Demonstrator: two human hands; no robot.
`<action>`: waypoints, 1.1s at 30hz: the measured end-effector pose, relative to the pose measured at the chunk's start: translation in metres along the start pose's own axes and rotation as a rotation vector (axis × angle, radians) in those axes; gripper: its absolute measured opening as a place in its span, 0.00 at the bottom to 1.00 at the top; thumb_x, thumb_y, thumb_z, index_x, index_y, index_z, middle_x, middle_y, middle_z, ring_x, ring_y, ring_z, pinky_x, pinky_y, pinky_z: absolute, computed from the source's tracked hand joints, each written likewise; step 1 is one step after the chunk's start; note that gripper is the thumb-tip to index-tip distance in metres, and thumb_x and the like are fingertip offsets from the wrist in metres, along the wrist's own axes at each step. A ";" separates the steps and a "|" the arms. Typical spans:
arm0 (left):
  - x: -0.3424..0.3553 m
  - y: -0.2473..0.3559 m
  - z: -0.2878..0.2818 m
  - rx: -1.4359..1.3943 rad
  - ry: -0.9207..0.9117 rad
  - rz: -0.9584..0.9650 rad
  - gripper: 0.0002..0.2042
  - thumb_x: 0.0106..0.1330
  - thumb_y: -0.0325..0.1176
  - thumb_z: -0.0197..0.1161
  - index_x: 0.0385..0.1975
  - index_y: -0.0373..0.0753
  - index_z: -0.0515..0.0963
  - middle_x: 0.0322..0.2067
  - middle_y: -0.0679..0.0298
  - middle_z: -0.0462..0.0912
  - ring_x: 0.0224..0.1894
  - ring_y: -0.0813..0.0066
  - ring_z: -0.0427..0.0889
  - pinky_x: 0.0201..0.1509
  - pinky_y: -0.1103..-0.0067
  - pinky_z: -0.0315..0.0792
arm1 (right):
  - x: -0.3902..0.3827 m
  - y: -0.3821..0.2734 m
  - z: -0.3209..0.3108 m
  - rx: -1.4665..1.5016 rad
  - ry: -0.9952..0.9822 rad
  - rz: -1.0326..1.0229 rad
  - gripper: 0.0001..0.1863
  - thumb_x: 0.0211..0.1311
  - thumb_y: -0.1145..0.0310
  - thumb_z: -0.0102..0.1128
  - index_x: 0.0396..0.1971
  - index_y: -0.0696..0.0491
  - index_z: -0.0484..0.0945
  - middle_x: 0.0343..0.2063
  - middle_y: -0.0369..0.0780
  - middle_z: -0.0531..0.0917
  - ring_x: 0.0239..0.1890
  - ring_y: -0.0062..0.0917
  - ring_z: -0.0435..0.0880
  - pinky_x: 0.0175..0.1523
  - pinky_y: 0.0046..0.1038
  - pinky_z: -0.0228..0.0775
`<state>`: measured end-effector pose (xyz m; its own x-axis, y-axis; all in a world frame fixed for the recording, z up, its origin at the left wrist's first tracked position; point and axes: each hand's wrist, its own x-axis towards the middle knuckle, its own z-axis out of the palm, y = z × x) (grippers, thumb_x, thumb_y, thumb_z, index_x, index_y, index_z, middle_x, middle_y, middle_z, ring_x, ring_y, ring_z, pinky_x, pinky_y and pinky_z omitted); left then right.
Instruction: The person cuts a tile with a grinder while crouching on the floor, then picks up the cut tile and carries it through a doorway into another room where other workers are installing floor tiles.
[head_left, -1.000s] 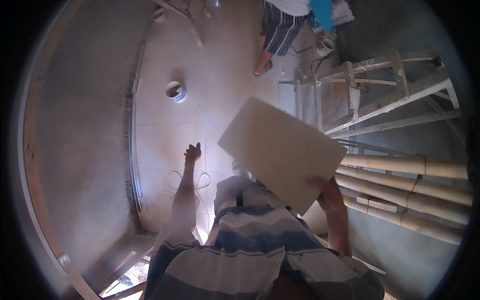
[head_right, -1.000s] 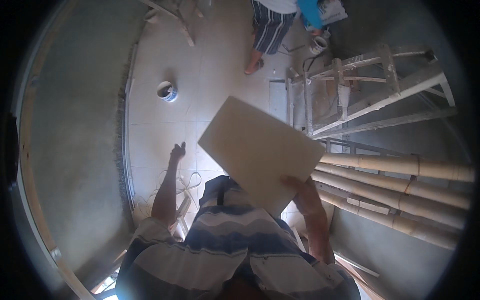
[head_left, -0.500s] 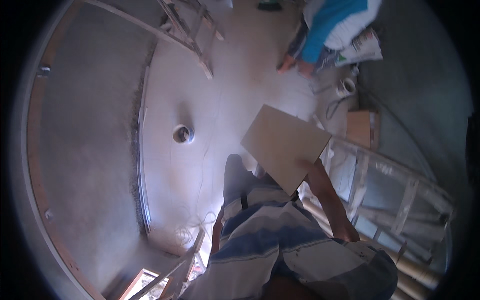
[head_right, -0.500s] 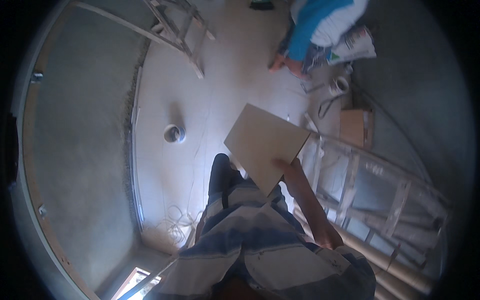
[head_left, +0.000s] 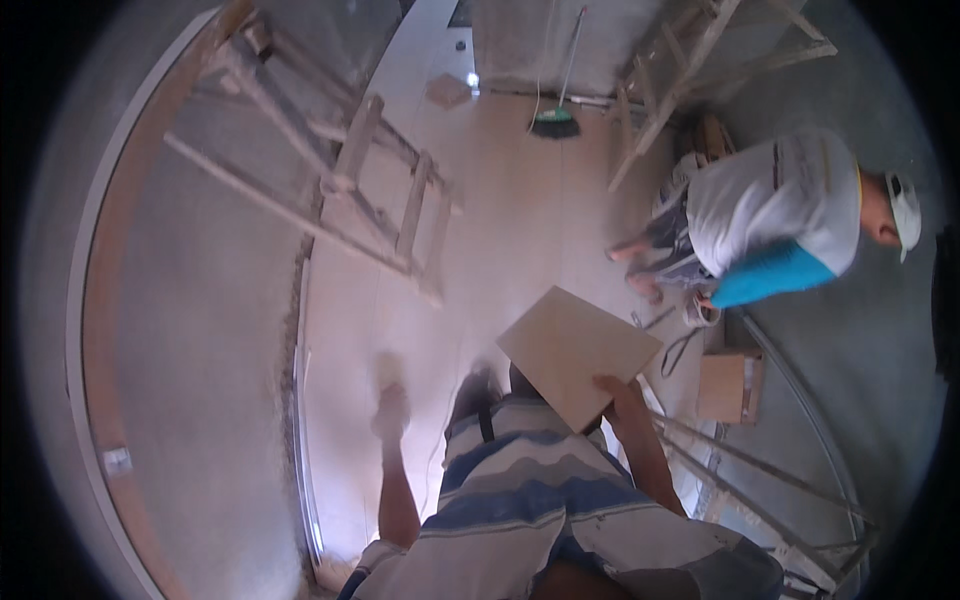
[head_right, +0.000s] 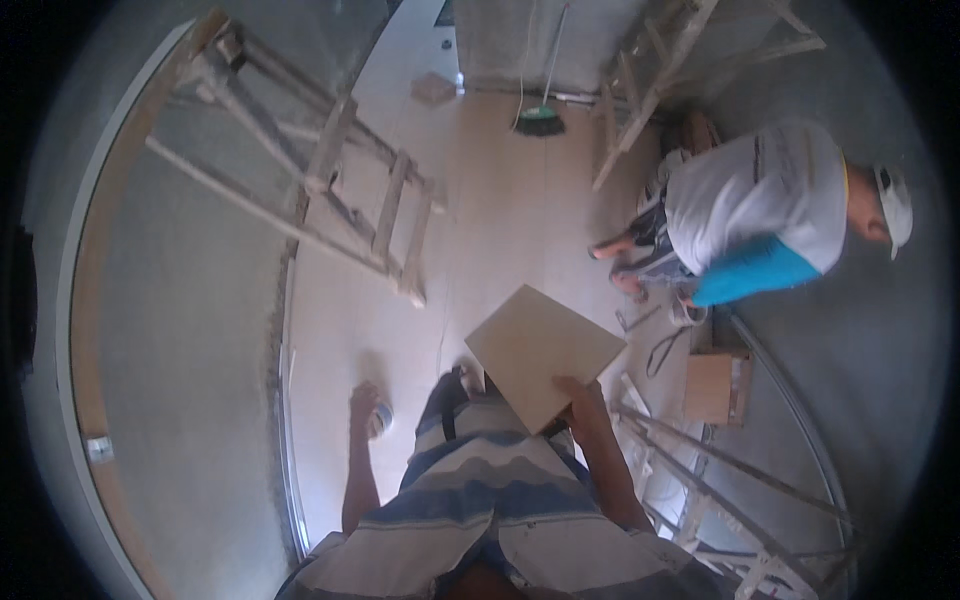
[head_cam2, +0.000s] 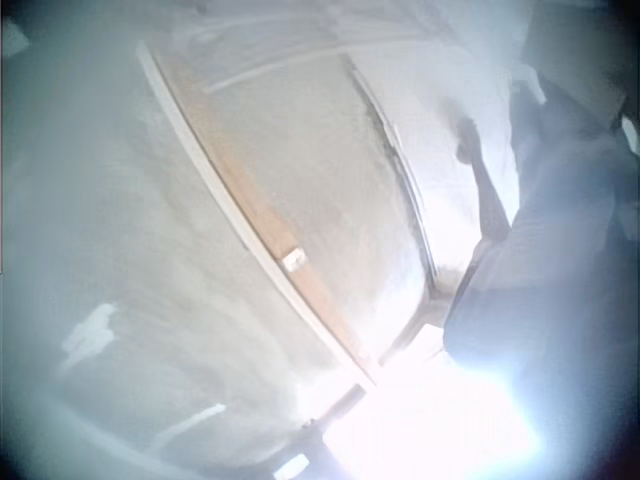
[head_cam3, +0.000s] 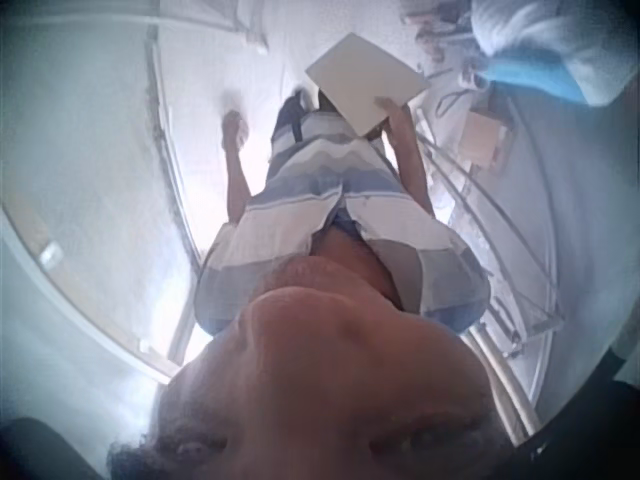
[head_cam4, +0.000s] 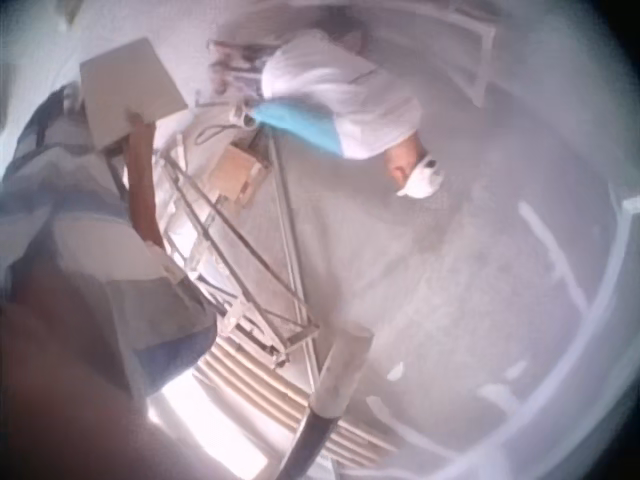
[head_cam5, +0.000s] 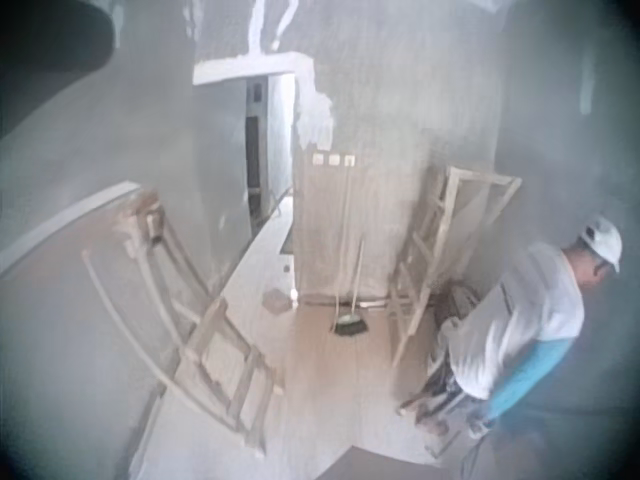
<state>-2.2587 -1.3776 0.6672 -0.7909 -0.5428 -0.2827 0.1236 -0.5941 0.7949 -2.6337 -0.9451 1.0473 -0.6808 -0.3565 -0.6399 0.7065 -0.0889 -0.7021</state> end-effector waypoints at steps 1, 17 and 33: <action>0.066 0.011 0.031 0.356 0.231 -0.053 0.19 0.85 0.39 0.59 0.70 0.41 0.78 0.57 0.64 0.89 0.57 0.70 0.87 0.58 0.73 0.82 | 0.019 -0.024 0.000 -0.004 0.040 -0.014 0.35 0.68 0.69 0.70 0.72 0.65 0.70 0.59 0.48 0.84 0.61 0.38 0.88 0.64 0.41 0.84; 0.397 0.017 0.320 0.359 0.398 -0.510 0.18 0.82 0.39 0.63 0.68 0.47 0.81 0.56 0.67 0.89 0.49 0.75 0.90 0.47 0.75 0.81 | 0.428 -0.347 0.049 -0.353 0.013 0.015 0.36 0.68 0.68 0.69 0.72 0.66 0.70 0.59 0.51 0.84 0.58 0.39 0.90 0.54 0.40 0.90; 0.869 0.283 0.540 0.911 0.398 0.170 0.32 0.87 0.49 0.57 0.82 0.35 0.66 0.77 0.42 0.71 0.81 0.43 0.69 0.85 0.57 0.61 | 0.759 -0.500 0.404 -0.325 -0.196 0.109 0.37 0.71 0.66 0.70 0.74 0.67 0.67 0.64 0.51 0.81 0.64 0.41 0.85 0.66 0.45 0.82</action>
<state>-3.2349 -1.6967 0.9362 -0.5272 -0.8357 -0.1537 -0.4209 0.0997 0.9016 -3.4256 -1.5472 1.0388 -0.5332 -0.5207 -0.6668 0.6531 0.2476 -0.7156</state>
